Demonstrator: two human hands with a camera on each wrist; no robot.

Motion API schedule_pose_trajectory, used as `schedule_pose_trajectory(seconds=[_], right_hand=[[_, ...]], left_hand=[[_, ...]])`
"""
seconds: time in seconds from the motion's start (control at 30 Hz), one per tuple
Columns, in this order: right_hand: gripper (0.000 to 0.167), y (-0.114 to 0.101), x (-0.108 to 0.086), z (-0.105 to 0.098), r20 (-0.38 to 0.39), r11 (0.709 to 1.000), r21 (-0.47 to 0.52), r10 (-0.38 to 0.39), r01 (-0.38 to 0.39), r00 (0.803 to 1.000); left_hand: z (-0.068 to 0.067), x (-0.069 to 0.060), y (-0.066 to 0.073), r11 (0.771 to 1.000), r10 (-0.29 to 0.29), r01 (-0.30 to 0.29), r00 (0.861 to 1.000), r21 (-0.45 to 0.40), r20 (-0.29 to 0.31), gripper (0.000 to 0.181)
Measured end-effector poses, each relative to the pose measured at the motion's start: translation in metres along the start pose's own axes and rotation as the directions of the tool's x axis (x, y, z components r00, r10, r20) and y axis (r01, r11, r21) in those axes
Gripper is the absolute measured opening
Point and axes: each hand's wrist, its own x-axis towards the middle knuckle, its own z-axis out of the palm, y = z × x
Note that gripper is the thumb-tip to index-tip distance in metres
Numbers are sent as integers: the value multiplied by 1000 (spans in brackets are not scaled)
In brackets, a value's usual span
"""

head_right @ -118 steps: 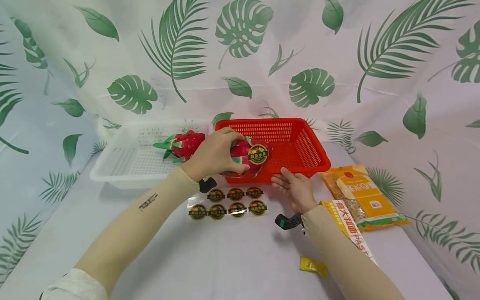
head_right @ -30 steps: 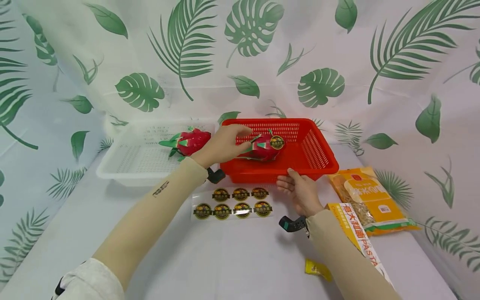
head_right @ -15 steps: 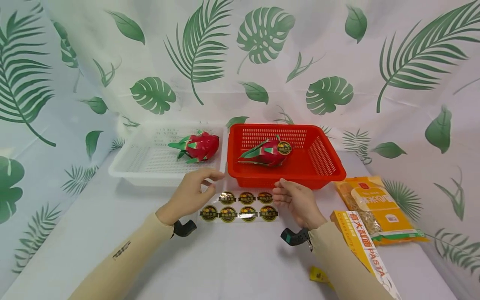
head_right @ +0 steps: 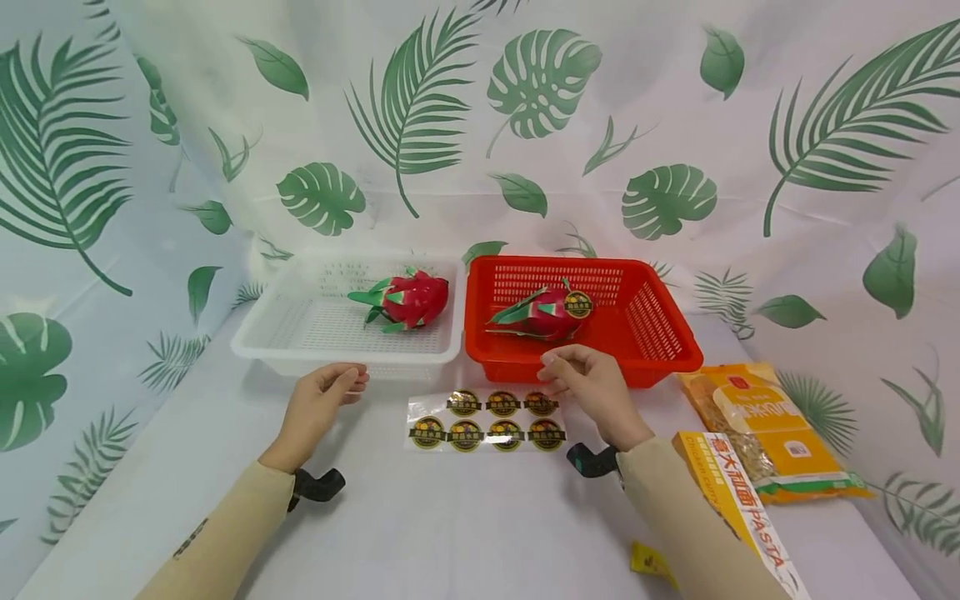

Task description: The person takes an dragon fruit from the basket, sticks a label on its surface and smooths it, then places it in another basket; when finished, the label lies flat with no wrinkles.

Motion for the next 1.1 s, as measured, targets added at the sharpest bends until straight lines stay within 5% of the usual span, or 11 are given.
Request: schedule_pose_trajectory(seconds=[0.13,0.27,0.53,0.73,0.93,1.1], right_hand=[[52,-9,12,5,-12,987,-146,-70,67,997],[45,-22,28,16,12,974,-193,-122,122,992],[33,-51,74,42,80,940,-296,-151,168,985],[34,-68,104,66,113,918,-347,-161,191,980],[43,-84,131,88,167,858,-445,-204,258,965],[51,-95,153,101,196,855,-456,-173,246,965]], left_hand=[[-11,7,-2,972,-146,139,989,-190,-21,42],[-19,12,-1,895,-238,218,971,-389,-2,46],[-21,15,1,799,-281,244,959,-550,17,30],[-21,15,3,703,-304,264,951,-661,57,19],[-22,16,3,686,-303,274,950,-674,78,20],[-20,17,1,678,-289,270,953,-684,89,19]])
